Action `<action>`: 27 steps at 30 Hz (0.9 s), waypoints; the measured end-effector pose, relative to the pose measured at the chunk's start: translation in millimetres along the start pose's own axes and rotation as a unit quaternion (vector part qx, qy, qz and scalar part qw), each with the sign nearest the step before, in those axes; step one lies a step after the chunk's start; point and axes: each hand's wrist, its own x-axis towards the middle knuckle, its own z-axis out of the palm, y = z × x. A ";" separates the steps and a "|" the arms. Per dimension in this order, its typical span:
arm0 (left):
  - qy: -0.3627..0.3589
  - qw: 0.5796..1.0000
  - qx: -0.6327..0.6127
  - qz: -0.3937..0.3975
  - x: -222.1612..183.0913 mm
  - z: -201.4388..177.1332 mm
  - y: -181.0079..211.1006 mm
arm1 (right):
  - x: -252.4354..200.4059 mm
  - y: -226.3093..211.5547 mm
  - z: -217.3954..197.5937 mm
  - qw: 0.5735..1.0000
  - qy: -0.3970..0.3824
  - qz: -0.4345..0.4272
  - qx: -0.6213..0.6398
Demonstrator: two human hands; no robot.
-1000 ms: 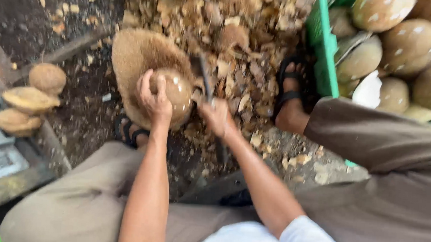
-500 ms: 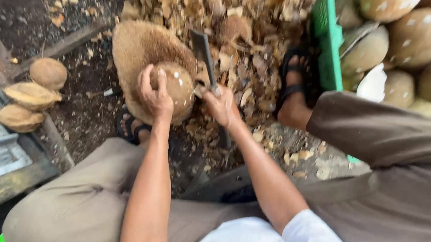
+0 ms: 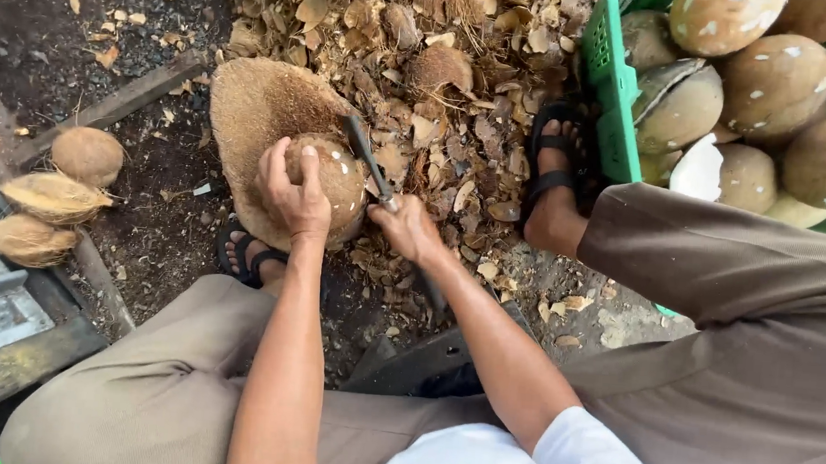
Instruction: Peeling the outer husk of a coconut using a large knife
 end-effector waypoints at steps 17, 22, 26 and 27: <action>-0.036 0.999 -0.022 -0.033 -8.1 -12.7 -8.1 | -5.0 -34.4 -5.3 0.997 0.029 -0.011 0.066; -0.024 0.999 -0.030 -0.030 0.0 -2.5 -17.4 | 5.0 -18.8 -8.3 0.992 0.056 -0.089 0.064; -0.012 0.999 -0.039 -0.015 1.1 -2.2 -24.4 | -5.6 0.2 -0.3 0.993 -0.058 -0.036 -0.094; -0.003 0.999 -0.040 -0.005 -0.2 1.6 -25.0 | -6.0 -2.0 0.3 0.999 0.009 -0.005 0.042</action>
